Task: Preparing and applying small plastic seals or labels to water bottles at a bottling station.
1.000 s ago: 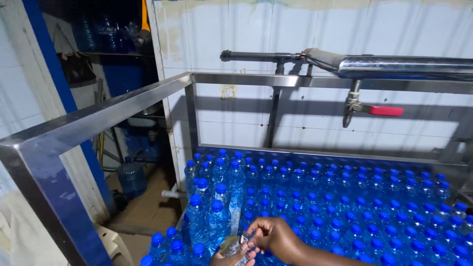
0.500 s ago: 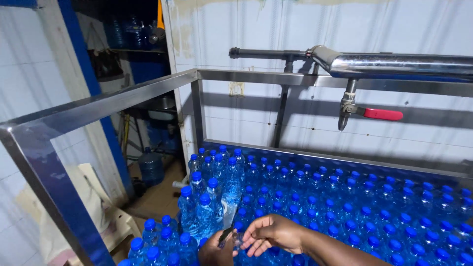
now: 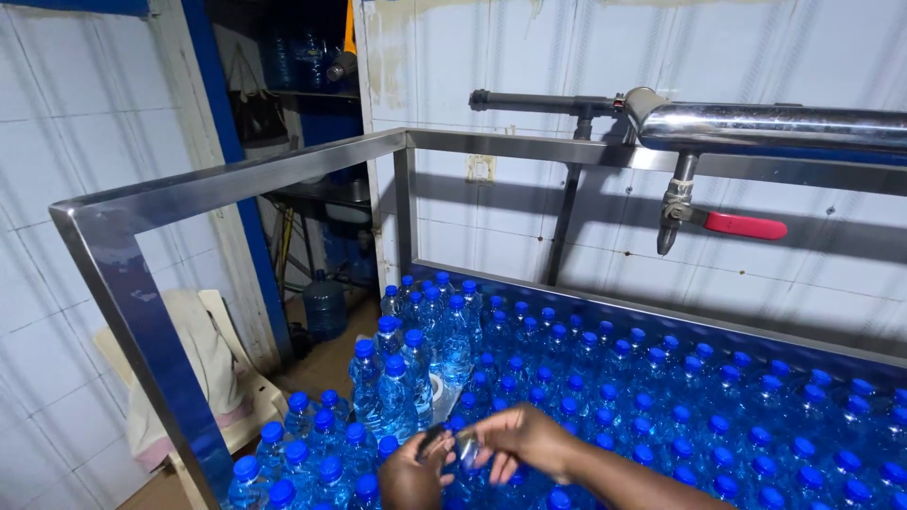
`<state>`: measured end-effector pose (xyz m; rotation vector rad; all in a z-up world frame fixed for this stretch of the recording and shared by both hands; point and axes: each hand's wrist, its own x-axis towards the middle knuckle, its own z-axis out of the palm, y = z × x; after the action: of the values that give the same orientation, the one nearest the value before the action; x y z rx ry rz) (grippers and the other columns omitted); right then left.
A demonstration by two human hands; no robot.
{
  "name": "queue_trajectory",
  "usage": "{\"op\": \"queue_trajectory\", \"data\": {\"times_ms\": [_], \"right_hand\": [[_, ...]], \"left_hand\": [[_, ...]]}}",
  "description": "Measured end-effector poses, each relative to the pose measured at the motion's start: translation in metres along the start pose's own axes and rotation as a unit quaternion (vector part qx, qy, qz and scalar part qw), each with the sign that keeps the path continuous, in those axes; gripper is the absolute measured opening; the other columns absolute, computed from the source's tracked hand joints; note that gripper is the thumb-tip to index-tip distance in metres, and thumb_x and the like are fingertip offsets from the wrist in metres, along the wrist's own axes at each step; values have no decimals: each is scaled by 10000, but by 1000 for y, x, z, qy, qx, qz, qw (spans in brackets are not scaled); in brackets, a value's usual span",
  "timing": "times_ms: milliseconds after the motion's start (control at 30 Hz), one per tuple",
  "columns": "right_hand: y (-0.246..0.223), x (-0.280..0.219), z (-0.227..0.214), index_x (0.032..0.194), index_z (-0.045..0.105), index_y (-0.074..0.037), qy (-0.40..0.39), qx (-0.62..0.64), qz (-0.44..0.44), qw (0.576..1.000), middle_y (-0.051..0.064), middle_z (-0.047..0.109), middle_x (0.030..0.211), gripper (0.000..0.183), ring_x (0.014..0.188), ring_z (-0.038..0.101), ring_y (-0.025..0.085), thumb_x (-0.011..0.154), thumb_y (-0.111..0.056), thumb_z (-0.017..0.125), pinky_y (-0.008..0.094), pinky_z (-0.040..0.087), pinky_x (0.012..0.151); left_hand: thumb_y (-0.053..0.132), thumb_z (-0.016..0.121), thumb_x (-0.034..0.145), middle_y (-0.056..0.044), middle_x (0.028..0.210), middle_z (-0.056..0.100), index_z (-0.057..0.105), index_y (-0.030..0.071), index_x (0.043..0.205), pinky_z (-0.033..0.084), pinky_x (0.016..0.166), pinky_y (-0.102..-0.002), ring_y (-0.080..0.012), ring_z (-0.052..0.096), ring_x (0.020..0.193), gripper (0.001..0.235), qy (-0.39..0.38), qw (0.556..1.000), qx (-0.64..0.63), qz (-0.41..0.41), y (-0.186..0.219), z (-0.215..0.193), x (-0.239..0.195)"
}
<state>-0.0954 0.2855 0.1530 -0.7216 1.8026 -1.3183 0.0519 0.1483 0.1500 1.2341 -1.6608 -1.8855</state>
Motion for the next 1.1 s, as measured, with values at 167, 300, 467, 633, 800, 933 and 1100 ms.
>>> {"op": "queue_trajectory", "data": {"times_ms": [167, 300, 467, 633, 800, 933, 1100], "right_hand": [[69, 90, -69, 1128, 922, -305, 132, -381, -78, 911, -60, 922, 1061, 209, 673, 652, 48, 1002, -185, 806, 283, 534, 646], [134, 158, -96, 956, 926, -341, 76, -485, -162, 856, -120, 893, 963, 272, 848, 834, 44, 881, -121, 784, 301, 641, 781], [152, 192, -88, 941, 901, -210, 53, -448, -233, 862, -9, 893, 1014, 164, 925, 842, 142, 898, -69, 829, 350, 650, 844], [129, 161, -72, 970, 736, -187, 71, -459, -210, 861, 24, 781, 1070, 196, 966, 733, 220, 889, -89, 886, 395, 548, 849], [86, 105, -57, 1761, 255, -157, -148, -558, -188, 795, 86, 139, 1867, 615, 1732, 54, 304, 1187, -362, 334, 492, 16, 1384], [70, 84, -51, 1789, -73, -228, -232, -510, -28, 828, 22, -174, 1879, 754, 1736, -156, 261, 1213, -270, 411, 491, 5, 1416], [58, 74, -42, 1779, -92, -387, -135, -422, 7, 896, -11, -150, 1885, 830, 1716, -163, 373, 1186, -289, 480, 642, -3, 1376]], "left_hand": [[45, 832, 1017, -218, 1340, 848, 807, -17, 1390, 688, 695, -468, -411, 837, 1097, 380, -53, 976, -179, -112, -30, -3, 33], [58, 767, 1070, -239, 1363, 812, 822, -37, 1406, 697, 706, -481, -440, 814, 1153, 354, -73, 967, -202, -135, -23, -14, 18], [-11, 834, 1012, -299, 1086, 814, 822, -100, 1306, 661, 689, -547, -416, 793, 967, 308, -64, 947, -275, -155, -45, -18, 41], [-9, 890, 964, -320, 1174, 881, 797, -144, 1267, 657, 751, -582, -448, 814, 1005, 344, -31, 953, -265, -146, -44, -27, 34], [-22, 892, 951, -290, 1176, 875, 776, -62, 1333, 672, 670, -529, -413, 820, 985, 401, -22, 945, -295, -139, -47, -32, 35], [28, 860, 1001, -229, 1325, 840, 720, -15, 1450, 705, 711, -471, -399, 834, 1081, 472, 5, 949, -265, -173, -34, -35, 20], [108, 876, 976, -194, 1296, 846, 749, 29, 1455, 697, 664, -377, -346, 832, 1061, 501, -6, 975, -186, -123, -44, -32, 22]]}}
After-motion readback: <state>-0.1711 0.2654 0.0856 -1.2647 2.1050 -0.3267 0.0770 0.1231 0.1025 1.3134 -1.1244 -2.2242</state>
